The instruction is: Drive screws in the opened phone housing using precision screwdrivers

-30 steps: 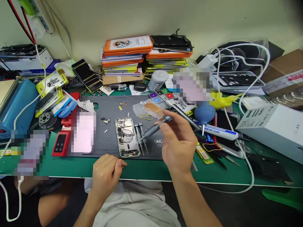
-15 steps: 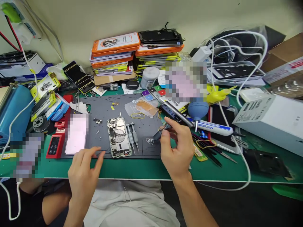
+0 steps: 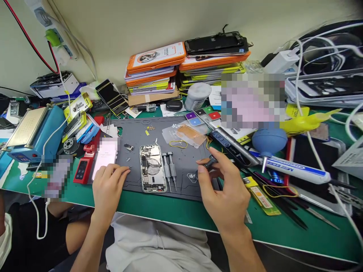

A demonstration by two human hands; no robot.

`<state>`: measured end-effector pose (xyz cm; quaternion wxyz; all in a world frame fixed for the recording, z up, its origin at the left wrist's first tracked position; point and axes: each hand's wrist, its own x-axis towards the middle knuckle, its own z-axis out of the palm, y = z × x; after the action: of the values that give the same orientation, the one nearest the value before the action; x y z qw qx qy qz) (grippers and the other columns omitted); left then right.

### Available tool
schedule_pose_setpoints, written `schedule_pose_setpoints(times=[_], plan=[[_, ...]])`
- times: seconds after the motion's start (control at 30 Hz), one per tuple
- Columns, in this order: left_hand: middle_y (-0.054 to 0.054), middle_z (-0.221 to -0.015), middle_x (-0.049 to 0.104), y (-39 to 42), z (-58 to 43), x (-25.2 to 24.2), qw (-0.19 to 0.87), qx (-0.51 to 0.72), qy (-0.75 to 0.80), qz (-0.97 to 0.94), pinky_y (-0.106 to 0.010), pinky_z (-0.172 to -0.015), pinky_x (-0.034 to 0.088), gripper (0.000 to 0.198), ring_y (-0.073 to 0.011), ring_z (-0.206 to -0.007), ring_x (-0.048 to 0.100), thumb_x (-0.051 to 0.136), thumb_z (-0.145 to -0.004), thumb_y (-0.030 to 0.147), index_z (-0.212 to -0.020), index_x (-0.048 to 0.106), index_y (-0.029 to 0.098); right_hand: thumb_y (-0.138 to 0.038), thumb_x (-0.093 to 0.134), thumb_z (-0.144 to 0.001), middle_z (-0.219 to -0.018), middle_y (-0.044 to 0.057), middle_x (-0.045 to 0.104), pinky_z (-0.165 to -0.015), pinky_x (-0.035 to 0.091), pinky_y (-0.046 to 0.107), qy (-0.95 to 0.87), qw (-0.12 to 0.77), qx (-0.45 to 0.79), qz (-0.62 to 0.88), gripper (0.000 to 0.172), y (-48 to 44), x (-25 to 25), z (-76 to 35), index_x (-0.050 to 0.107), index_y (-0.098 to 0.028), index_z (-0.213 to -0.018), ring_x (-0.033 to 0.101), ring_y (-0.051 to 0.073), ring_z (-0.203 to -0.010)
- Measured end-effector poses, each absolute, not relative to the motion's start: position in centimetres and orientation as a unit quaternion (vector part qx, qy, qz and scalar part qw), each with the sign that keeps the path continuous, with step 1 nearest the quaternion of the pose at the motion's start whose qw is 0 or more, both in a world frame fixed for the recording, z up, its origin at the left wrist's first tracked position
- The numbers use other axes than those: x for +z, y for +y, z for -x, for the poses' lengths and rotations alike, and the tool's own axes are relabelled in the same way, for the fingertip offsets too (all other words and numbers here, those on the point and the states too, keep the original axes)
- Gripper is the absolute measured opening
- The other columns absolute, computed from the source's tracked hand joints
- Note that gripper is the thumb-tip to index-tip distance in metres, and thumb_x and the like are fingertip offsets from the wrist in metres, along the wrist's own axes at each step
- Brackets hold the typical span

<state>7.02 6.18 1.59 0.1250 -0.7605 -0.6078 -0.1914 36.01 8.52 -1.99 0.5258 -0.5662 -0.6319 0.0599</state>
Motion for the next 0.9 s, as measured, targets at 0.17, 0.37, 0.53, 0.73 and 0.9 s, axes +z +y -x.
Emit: schedule_pose_setpoints(times=[0.17,0.37,0.53,0.73,0.9], plan=[[-0.006,-0.097,0.078,6.7,-7.1,1.9,0.148,-0.167,-0.580,0.784,-0.039,-0.080,0.048,0.014,-0.0244,-0.085,0.062,0.067,-0.112,0.024,-0.110,0.080,0.020,-0.017,0.072,-0.105,-0.109,0.005,0.084,-0.070,0.065,0.030,-0.629,0.532,0.075,0.561,0.057,8.4,-2.1,-35.9,0.061,-0.030,-0.160,0.074,0.018,-0.078],[-0.007,-0.099,0.076,6.8,-7.2,1.8,0.137,-0.168,-0.568,0.794,-0.038,-0.082,0.049,0.011,-0.0238,-0.087,0.064,0.065,-0.112,0.021,-0.108,0.074,0.018,-0.020,0.070,-0.106,-0.109,0.006,0.085,-0.071,0.066,0.032,-0.625,0.530,0.078,0.568,0.055,8.4,-2.1,-35.9,0.061,-0.029,-0.160,0.076,0.020,-0.084],[-0.004,-0.103,0.074,5.3,-7.3,2.3,-0.007,-0.201,-0.587,0.784,-0.034,-0.085,0.052,0.008,-0.0215,-0.094,0.068,0.064,-0.112,0.020,-0.106,0.071,0.020,-0.021,0.069,-0.107,-0.110,0.006,0.085,-0.072,0.067,0.033,-0.620,0.526,0.086,0.576,0.054,8.4,-2.1,-36.0,0.061,-0.029,-0.160,0.076,0.021,-0.085],[-0.003,-0.102,0.078,3.5,-7.4,2.1,0.013,-0.197,-0.574,0.795,-0.035,-0.088,0.052,0.015,-0.0203,-0.088,0.068,0.064,-0.113,0.020,-0.119,0.078,0.021,-0.020,0.069,-0.106,-0.112,0.006,0.084,-0.070,0.066,0.031,-0.618,0.533,0.092,0.570,0.056,8.3,-2.1,-35.9,0.060,-0.029,-0.161,0.077,0.020,-0.086],[-0.004,-0.106,0.081,3.4,-6.4,2.2,0.032,-0.224,-0.601,0.766,-0.035,-0.092,0.054,0.021,-0.0212,-0.095,0.072,0.063,-0.113,0.018,-0.126,0.079,0.022,-0.019,0.070,-0.106,-0.113,0.006,0.084,-0.071,0.066,0.030,-0.616,0.535,0.096,0.571,0.056,8.3,-2.2,-35.9,0.061,-0.030,-0.160,0.077,0.019,-0.085]])
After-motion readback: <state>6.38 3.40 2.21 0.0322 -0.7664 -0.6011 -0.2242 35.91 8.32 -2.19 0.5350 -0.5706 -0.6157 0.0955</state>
